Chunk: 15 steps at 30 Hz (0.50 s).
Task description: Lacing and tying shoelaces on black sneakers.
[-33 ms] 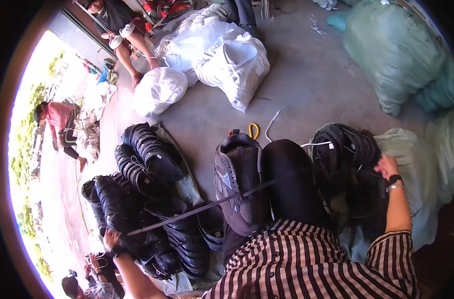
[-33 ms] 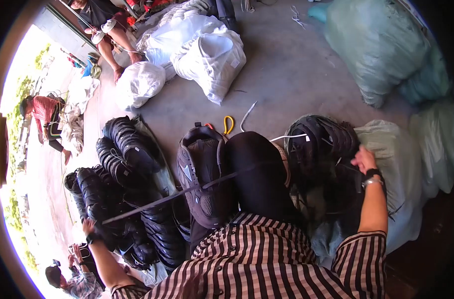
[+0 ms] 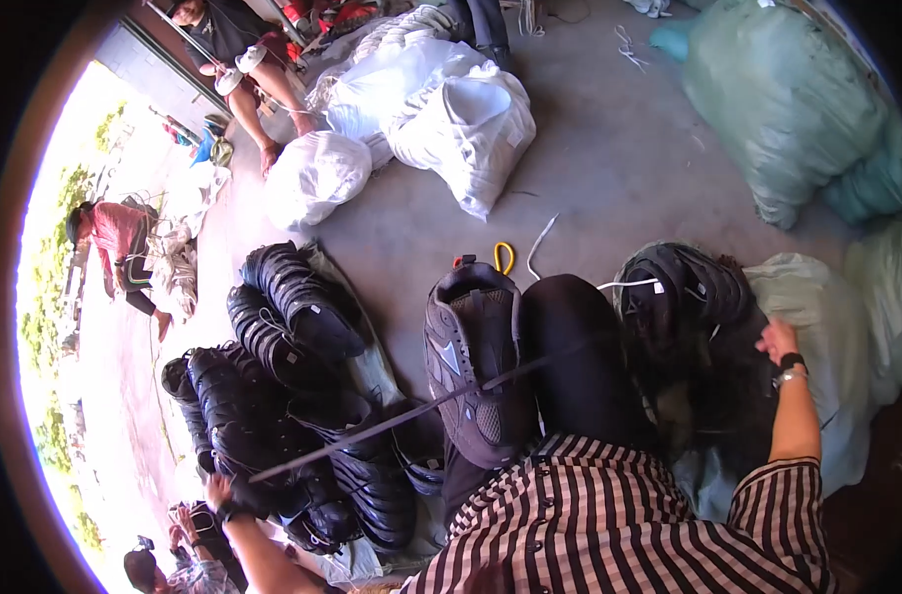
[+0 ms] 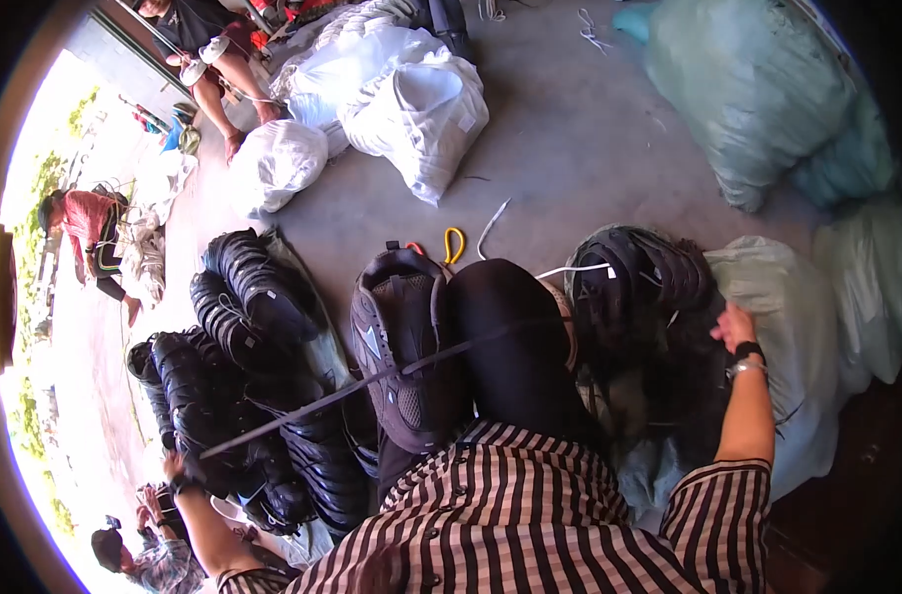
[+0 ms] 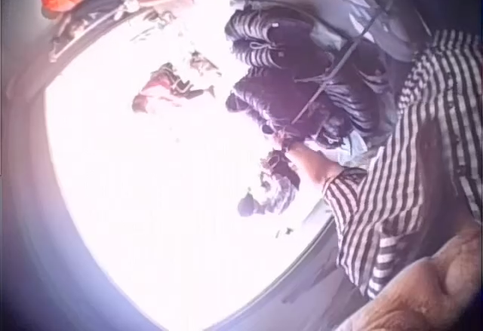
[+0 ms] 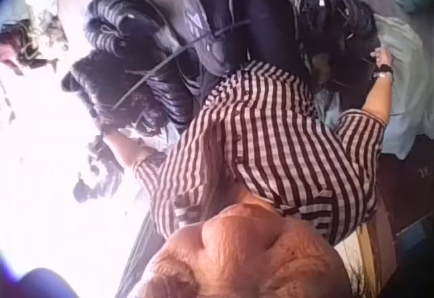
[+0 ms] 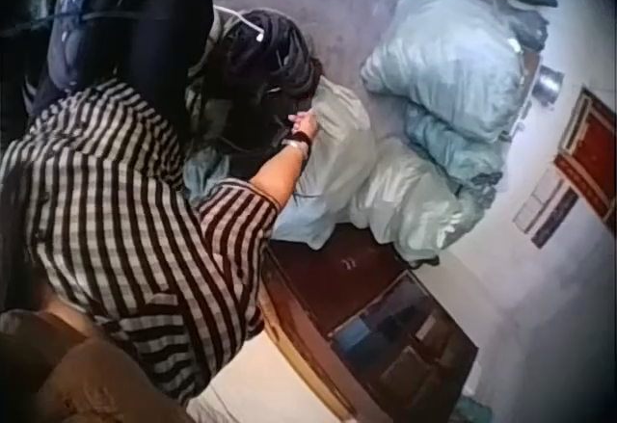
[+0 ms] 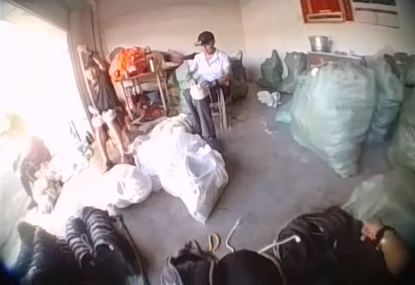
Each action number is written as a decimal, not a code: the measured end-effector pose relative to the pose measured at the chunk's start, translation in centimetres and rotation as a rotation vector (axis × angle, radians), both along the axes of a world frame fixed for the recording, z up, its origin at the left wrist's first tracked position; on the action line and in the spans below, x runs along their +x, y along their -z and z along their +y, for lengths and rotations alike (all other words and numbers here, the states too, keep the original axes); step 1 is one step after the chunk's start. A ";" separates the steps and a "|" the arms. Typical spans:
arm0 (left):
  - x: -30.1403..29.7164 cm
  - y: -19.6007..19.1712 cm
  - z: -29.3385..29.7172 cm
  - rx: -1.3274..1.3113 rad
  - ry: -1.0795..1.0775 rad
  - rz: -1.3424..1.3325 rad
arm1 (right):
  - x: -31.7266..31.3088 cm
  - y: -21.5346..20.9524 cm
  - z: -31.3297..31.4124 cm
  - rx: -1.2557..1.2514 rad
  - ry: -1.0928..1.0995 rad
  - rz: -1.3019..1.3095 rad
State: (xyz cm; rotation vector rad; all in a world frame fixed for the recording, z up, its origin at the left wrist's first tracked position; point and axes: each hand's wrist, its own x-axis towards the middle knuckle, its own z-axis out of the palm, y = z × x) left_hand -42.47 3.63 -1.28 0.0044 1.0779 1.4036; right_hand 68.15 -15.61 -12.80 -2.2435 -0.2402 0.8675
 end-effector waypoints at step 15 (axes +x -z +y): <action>29.6 -3.3 1.5 0.109 0.322 0.829 | -30.6 -13.6 19.5 0.586 -0.737 0.167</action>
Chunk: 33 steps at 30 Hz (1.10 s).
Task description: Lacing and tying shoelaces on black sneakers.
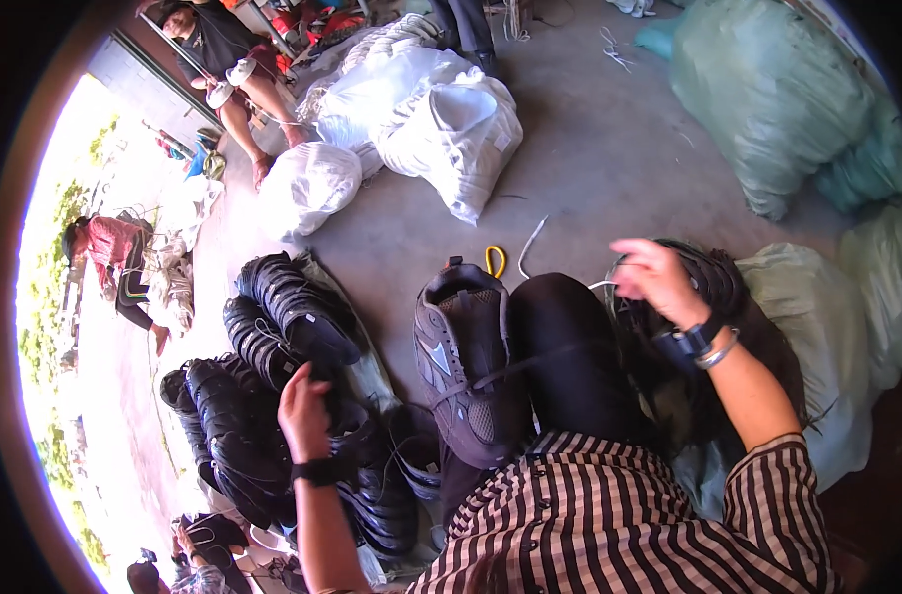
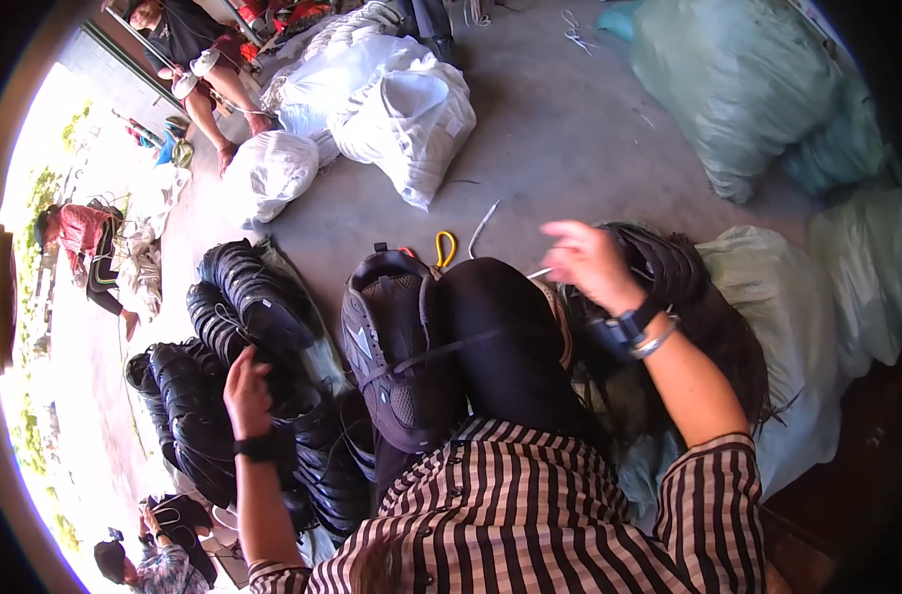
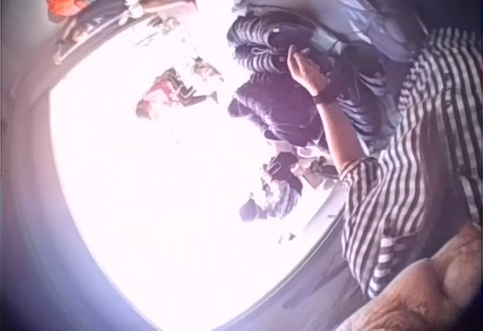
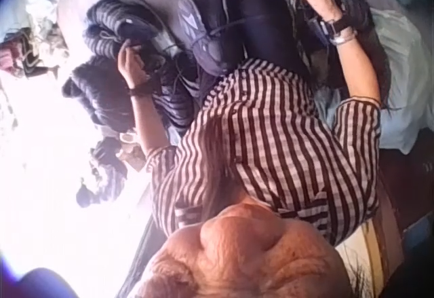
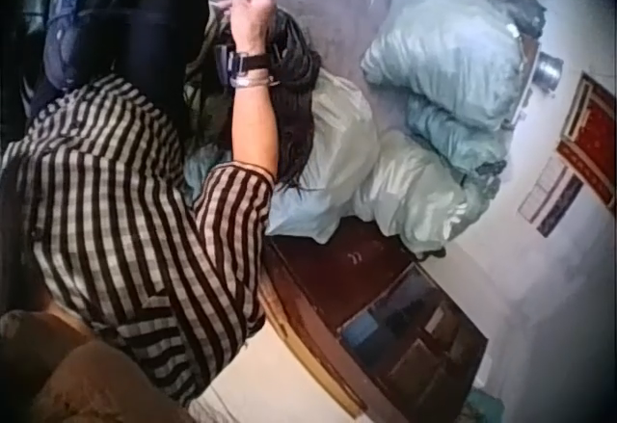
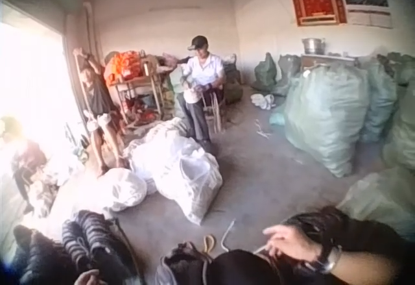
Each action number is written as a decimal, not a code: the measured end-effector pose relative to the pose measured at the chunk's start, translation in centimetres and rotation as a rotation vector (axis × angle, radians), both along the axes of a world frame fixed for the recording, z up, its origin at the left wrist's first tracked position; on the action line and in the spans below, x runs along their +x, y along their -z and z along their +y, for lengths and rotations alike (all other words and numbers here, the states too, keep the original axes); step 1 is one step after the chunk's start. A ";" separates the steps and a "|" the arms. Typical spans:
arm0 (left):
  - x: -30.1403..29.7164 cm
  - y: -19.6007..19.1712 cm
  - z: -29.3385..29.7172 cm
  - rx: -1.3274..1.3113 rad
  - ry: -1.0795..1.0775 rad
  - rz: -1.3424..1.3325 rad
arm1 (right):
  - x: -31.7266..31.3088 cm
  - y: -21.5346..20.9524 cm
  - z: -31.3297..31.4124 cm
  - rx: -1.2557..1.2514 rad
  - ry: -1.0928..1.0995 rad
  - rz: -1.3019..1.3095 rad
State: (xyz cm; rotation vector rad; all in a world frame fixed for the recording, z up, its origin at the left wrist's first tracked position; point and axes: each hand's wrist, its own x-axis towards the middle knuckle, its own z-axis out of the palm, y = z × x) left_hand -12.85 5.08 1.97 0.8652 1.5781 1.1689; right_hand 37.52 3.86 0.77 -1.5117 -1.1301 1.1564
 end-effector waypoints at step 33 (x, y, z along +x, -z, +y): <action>14.3 -1.2 -4.9 0.042 0.489 0.023 | -12.8 -1.2 -3.9 0.403 -0.447 -0.486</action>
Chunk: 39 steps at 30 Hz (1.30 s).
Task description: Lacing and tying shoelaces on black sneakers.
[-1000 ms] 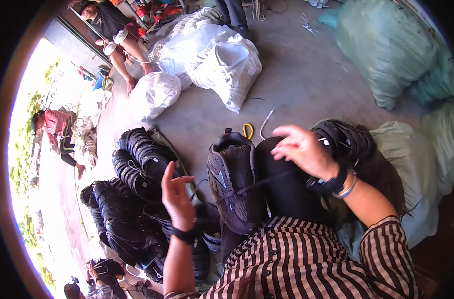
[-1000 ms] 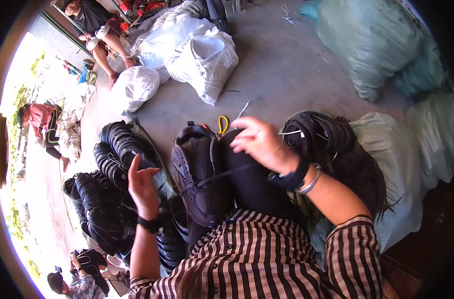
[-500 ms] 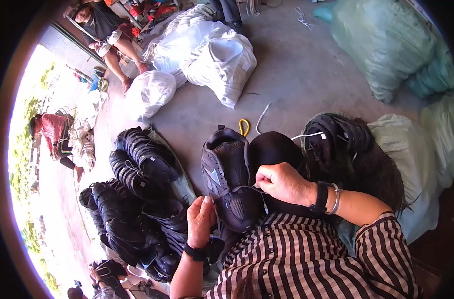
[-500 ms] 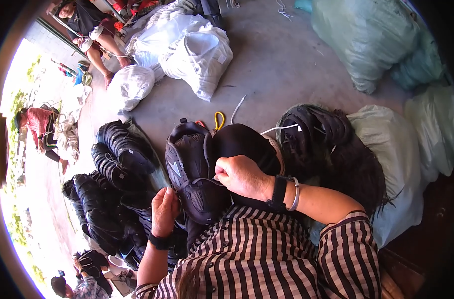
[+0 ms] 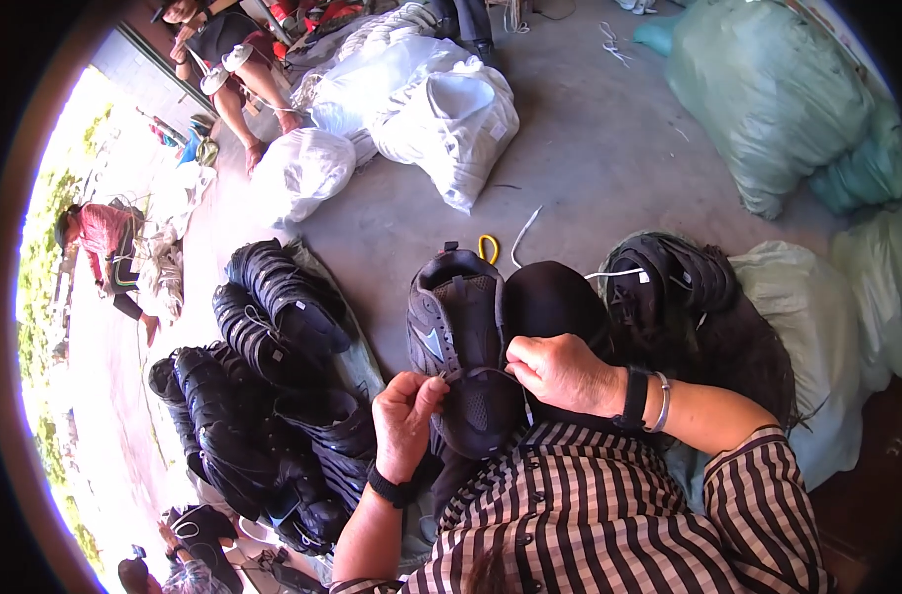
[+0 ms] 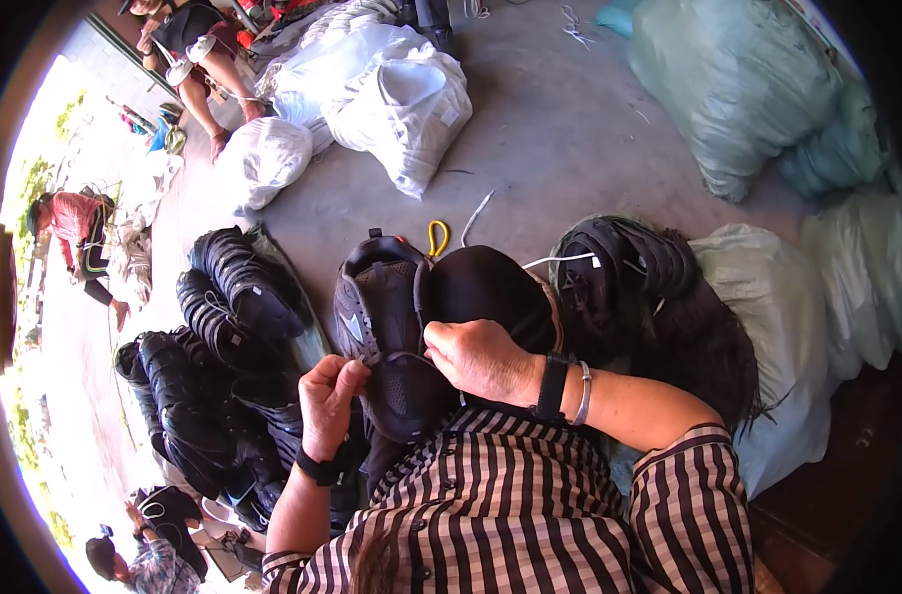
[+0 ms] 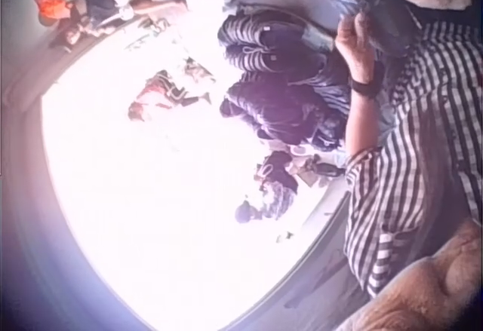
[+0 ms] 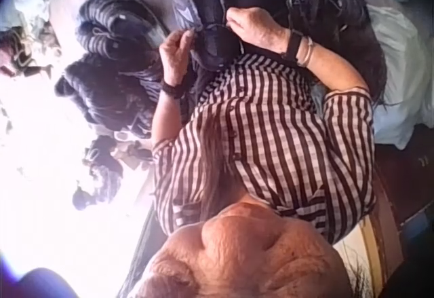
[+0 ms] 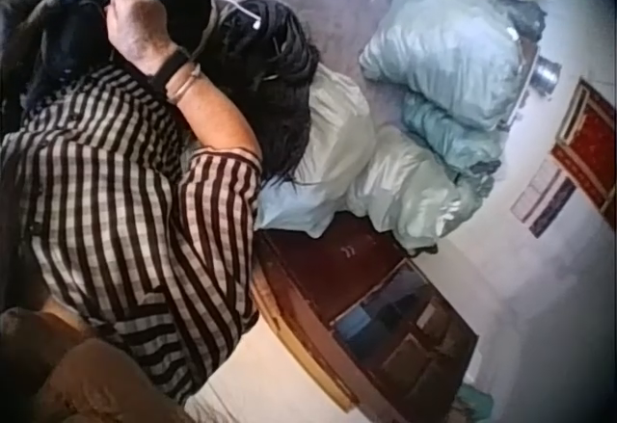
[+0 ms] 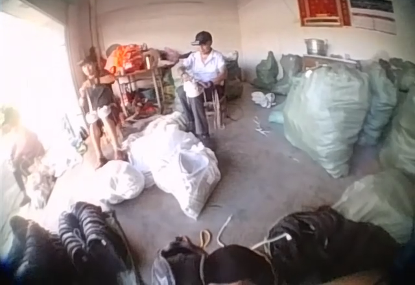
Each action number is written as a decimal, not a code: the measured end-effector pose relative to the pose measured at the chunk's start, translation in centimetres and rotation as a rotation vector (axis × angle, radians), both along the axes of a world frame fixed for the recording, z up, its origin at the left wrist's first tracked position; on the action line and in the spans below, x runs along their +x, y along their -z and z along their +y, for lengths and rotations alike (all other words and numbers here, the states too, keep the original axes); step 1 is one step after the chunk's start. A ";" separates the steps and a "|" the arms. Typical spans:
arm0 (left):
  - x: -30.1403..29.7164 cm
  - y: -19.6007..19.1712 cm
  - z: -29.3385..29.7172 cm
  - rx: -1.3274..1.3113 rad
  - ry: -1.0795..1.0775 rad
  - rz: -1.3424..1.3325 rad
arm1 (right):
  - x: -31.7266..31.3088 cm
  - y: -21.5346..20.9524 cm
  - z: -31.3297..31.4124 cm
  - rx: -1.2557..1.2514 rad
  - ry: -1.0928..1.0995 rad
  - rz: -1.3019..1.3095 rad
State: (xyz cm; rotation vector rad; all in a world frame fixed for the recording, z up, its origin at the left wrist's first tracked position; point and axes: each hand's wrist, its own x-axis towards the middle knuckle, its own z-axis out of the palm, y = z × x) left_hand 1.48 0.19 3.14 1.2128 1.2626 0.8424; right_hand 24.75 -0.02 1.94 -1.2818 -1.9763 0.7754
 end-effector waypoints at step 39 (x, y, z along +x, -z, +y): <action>2.1 -2.7 3.5 0.770 0.352 0.934 | 4.7 -14.5 -3.8 0.711 -0.996 0.193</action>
